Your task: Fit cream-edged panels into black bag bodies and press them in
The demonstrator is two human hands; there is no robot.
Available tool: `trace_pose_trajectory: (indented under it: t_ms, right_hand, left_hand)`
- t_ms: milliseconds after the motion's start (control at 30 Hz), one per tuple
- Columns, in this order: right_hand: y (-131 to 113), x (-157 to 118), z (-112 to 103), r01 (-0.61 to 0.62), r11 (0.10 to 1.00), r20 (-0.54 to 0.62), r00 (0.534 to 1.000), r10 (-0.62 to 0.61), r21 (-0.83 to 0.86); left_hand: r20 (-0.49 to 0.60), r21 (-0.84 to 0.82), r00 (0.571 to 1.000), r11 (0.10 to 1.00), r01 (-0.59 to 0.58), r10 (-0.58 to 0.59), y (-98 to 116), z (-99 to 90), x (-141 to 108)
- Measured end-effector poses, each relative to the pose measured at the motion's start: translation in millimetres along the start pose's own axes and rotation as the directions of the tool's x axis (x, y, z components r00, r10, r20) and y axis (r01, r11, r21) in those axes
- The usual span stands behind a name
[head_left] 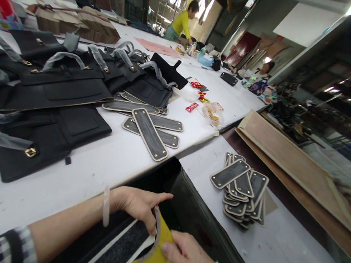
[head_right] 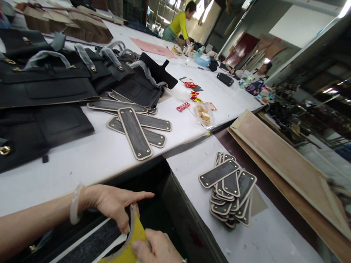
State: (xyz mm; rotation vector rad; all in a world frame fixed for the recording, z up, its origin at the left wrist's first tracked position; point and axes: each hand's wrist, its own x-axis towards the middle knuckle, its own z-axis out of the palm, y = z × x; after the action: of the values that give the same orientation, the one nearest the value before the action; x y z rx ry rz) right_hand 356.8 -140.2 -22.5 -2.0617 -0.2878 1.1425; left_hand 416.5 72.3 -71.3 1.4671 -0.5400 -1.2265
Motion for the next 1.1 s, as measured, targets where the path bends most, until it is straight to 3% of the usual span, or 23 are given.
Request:
trace_pose_trajectory:
  t_ms: [133,600,833,900,1100]
  right_hand:
    - [-0.7,-1.4,5.5,0.002,1.0,-0.029,1.0,-0.002,0.01]
    - [7.7,1.7,18.1,0.006,1.0,-0.079,0.997,-0.007,-0.021]
    - [1.3,5.1,26.2,-0.053,0.996,-0.1,0.993,0.059,0.068]
    - [-1.2,6.5,29.6,-0.061,0.991,-0.094,0.993,0.073,0.123]
    - [-5.8,12.8,45.4,-0.068,0.971,-0.114,0.989,0.096,0.231]
  left_hand:
    - [-0.007,-0.019,0.999,0.999,-0.036,0.036,-0.4,1.4,-0.7]
    - [-0.087,-0.176,0.994,0.983,0.051,-0.067,20.7,7.1,-10.6]
    - [-0.14,-0.316,0.99,0.947,-0.061,0.017,13.1,9.3,-8.5]
    - [-0.18,-0.334,0.983,0.938,-0.088,0.028,12.7,9.8,-11.4]
    - [-0.369,-0.165,0.929,0.982,-0.089,0.022,21.7,17.8,-27.6]
